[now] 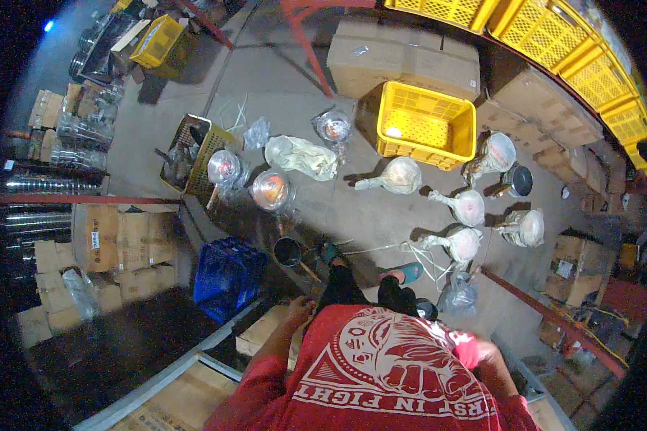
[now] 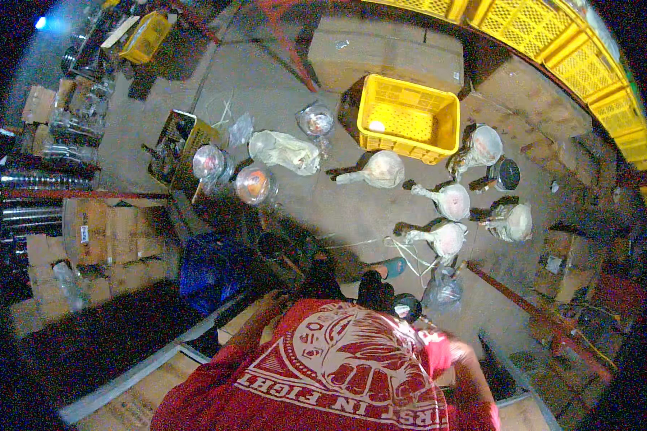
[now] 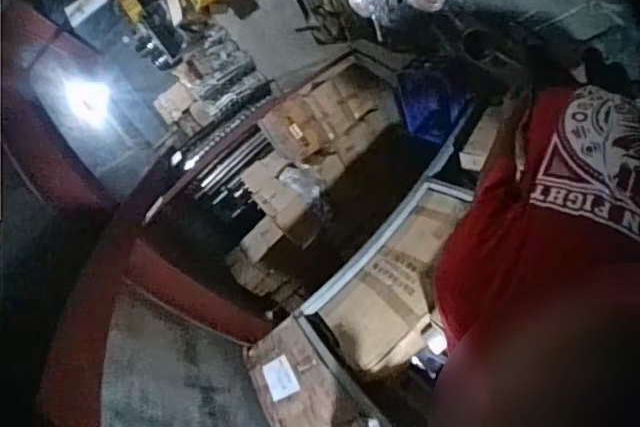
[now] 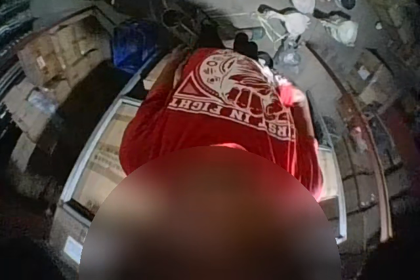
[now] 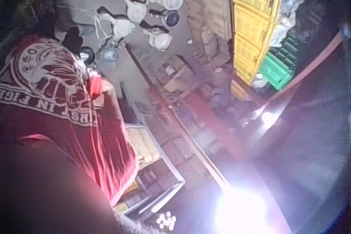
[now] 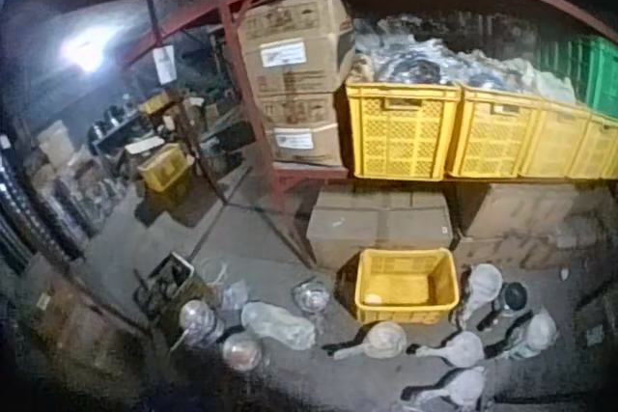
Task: The person sorts kitchenware in a warehouse, picking up pans and pots from the floor and placing them into yellow and blue plastic baskets. They handle items one at a time, moving between baskets and occasionally adjusting their position.
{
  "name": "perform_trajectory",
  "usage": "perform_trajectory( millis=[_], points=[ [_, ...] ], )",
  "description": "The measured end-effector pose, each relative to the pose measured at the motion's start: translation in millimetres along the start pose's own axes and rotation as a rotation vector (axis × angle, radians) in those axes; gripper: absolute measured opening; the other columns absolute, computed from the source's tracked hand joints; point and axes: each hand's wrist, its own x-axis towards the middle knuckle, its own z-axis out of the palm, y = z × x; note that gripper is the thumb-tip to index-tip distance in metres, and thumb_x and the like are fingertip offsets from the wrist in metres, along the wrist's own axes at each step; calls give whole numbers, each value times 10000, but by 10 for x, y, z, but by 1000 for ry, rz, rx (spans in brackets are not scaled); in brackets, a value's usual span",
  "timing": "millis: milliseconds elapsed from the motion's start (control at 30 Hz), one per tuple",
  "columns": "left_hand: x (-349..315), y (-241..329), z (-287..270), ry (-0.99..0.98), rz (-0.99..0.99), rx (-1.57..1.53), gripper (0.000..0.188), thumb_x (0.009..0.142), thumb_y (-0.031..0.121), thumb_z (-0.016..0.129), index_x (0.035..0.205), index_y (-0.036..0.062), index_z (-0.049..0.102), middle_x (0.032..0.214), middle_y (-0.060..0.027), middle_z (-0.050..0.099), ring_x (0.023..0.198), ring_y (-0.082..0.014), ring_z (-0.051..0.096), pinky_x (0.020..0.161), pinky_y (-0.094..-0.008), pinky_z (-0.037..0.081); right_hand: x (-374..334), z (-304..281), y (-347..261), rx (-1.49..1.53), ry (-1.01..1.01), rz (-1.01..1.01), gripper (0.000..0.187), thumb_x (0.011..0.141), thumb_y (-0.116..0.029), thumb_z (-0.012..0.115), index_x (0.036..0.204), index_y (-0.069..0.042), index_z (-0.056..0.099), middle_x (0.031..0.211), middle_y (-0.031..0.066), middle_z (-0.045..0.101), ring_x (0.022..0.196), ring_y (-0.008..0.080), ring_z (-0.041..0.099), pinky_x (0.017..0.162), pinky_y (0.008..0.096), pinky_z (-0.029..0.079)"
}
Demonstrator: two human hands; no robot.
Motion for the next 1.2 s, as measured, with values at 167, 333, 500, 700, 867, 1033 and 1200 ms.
perform_trajectory(
  millis=[167,333,500,700,867,1033,1200],
  points=[
    [504,-317,-677,-111,94,-50,458,923,315,685,1261,12,620,1011,-135,703,866,-204,658,746,-354,528,-282,419,-674,-74,47,-29,391,952,-314,606,1208,-26,669,1180,150,689,1026,245,638,936,418,480],
    [819,-641,-1225,-28,-18,-565,515,911,281,716,1309,-15,576,1132,-140,681,983,-195,655,814,-344,533,-392,1118,-1380,-239,-31,-93,386,948,-309,609,1208,-30,669,1170,152,691,1017,249,645,923,421,485],
    [555,-1044,-1566,29,-89,-645,477,940,245,693,1329,7,555,1095,-111,681,923,-207,654,751,-342,535,-518,1821,-2147,-487,-186,-199,381,945,-303,611,1208,-34,669,1160,155,694,1008,253,651,910,423,491],
    [517,-1481,-1164,-109,-93,-736,330,928,229,705,1193,70,590,907,-43,659,732,-139,631,577,-281,500,-661,2193,-2420,-662,-346,-287,375,941,-296,614,1208,-39,669,1147,157,698,997,258,659,895,427,498],
    [468,-1606,-898,46,-76,-402,284,863,283,701,1088,109,700,936,-100,714,666,-228,661,587,-358,529,-678,2345,-2536,-731,-478,-270,370,937,-291,616,1208,-43,669,1137,160,700,988,261,665,882,429,503],
    [414,-1065,-903,144,69,447,444,859,490,645,1090,121,732,1010,-177,721,858,-349,691,757,-484,538,-654,2276,-2665,-784,-576,-230,366,934,-285,618,1208,-48,669,1127,162,703,979,265,671,870,432,509],
    [240,-582,-634,76,29,93,569,904,435,664,1305,37,595,1210,-194,679,1110,-357,649,936,-440,507,-495,1998,-2645,-819,-638,-221,362,930,-280,621,1208,-52,669,1117,165,706,970,269,678,857,435,514]
  ],
)
